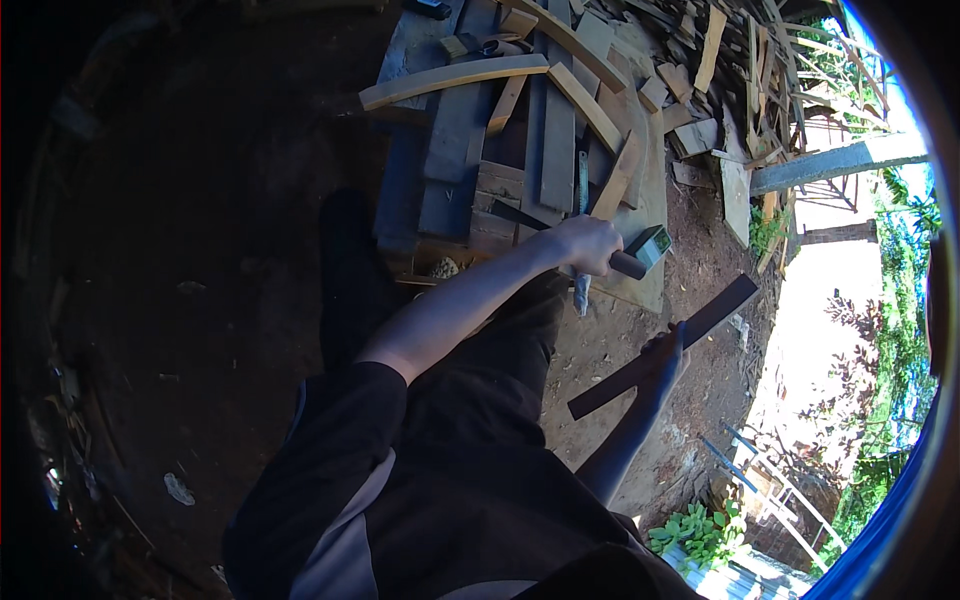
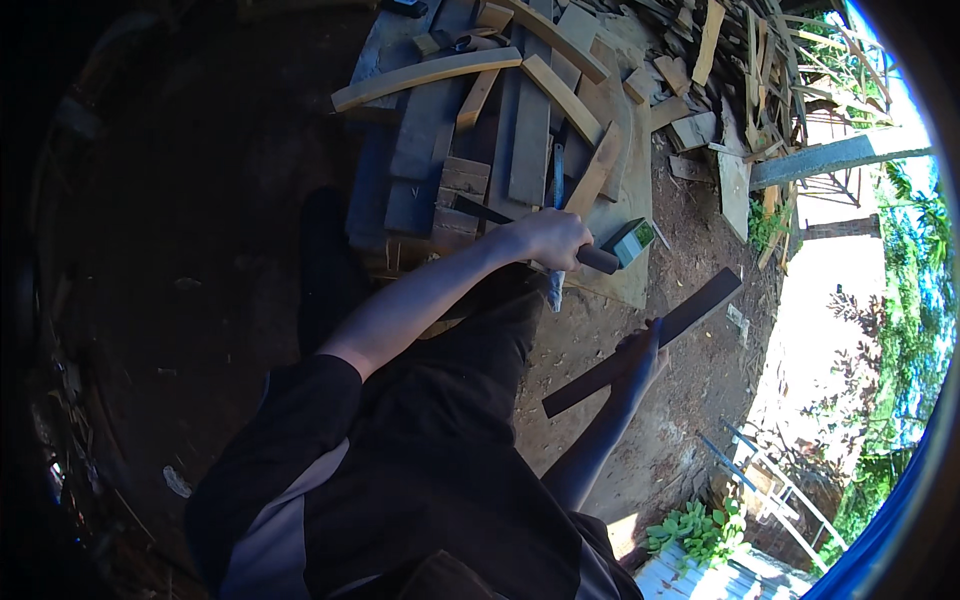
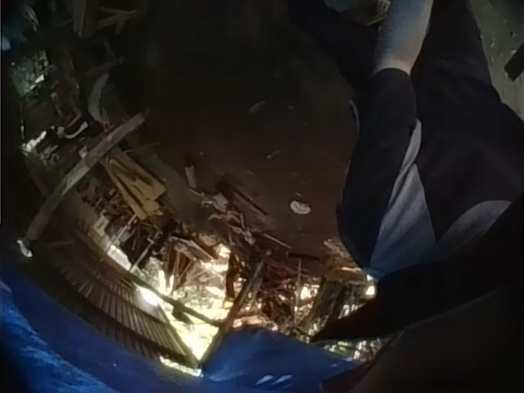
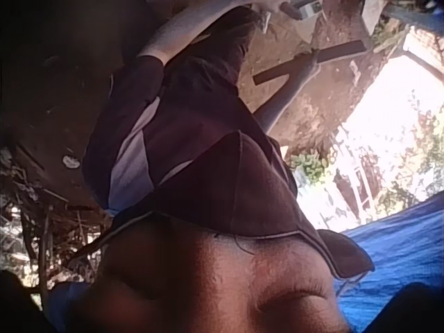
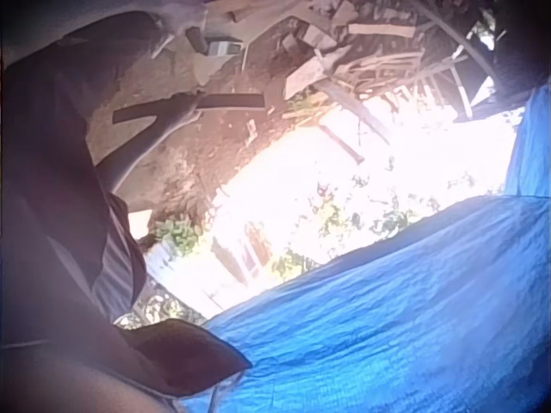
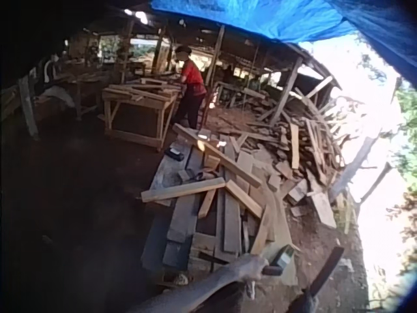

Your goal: Measure and assemble wooden pieces for a furniture frame.

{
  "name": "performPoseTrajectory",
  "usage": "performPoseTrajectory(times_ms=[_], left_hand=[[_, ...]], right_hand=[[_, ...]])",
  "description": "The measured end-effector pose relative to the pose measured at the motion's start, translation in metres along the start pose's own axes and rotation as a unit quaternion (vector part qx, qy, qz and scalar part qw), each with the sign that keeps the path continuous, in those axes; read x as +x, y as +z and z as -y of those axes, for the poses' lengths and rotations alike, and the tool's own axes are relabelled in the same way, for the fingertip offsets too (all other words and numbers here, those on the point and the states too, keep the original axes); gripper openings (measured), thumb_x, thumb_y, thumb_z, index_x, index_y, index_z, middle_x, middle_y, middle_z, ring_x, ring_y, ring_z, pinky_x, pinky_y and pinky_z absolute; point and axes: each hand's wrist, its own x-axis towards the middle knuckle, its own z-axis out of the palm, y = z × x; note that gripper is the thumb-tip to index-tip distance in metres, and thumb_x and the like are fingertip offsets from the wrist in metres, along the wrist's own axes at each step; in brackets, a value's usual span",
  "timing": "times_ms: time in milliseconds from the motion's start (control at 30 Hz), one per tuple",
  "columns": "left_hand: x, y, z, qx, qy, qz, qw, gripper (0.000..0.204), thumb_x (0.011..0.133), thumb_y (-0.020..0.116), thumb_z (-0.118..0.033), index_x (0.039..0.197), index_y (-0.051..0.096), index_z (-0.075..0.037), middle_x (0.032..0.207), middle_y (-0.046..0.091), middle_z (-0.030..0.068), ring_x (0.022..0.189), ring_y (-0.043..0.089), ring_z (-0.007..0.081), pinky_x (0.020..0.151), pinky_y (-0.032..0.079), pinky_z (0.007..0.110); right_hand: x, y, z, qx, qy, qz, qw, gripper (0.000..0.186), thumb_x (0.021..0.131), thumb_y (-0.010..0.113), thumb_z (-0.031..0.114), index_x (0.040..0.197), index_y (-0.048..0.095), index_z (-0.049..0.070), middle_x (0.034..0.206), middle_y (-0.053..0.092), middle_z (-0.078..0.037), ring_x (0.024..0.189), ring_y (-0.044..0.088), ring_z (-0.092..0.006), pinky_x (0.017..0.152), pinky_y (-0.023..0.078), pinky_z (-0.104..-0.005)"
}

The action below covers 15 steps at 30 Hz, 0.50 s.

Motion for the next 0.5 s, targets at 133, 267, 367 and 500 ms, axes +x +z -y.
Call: performPoseTrajectory(times_ms=[133,267,367,500], left_hand=[[-0.006,-0.015,-0.006,-0.048,0.018,-0.054,0.997,0.025,0.074,0.070,-0.025,0.093,0.071,-0.009,0.083,0.071,0.0119,0.084,0.070,0.0289,0.078,0.054,0.041],[-0.007,-0.026,-0.007,-0.084,0.028,-0.075,0.993,0.025,0.074,0.070,-0.025,0.093,0.071,-0.009,0.083,0.071,0.0117,0.082,0.070,0.0287,0.078,0.054,0.041],[-0.008,-0.021,-0.011,-0.088,0.044,-0.080,0.992,0.024,0.074,0.070,-0.025,0.092,0.071,-0.009,0.080,0.071,0.0113,0.081,0.070,0.0286,0.078,0.054,0.041],[-0.011,-0.019,-0.006,-0.043,0.022,-0.077,0.996,0.023,0.075,0.070,-0.025,0.092,0.071,-0.010,0.078,0.070,0.0121,0.080,0.070,0.0290,0.077,0.054,0.042]], right_hand=[[-0.010,-0.007,-0.003,-0.105,0.006,0.086,0.991,0.026,0.093,0.066,0.029,0.092,0.056,0.004,0.058,0.051,-0.001,0.047,0.053,-0.0123,0.043,0.042,-0.0260],[-0.016,0.000,0.002,-0.191,-0.082,0.091,0.974,0.024,0.093,0.067,0.026,0.083,0.054,0.009,0.055,0.050,0.000,0.043,0.050,-0.0121,0.041,0.040,-0.0268],[-0.019,0.022,-0.008,-0.008,-0.017,-0.049,0.999,0.025,0.092,0.067,0.026,0.080,0.052,0.009,0.055,0.050,-0.001,0.043,0.050,-0.0118,0.041,0.039,-0.0275],[-0.032,0.027,0.013,-0.219,-0.045,0.069,0.972,0.024,0.091,0.065,0.023,0.079,0.054,0.006,0.055,0.052,-0.003,0.043,0.051,-0.0132,0.041,0.041,-0.0287]])
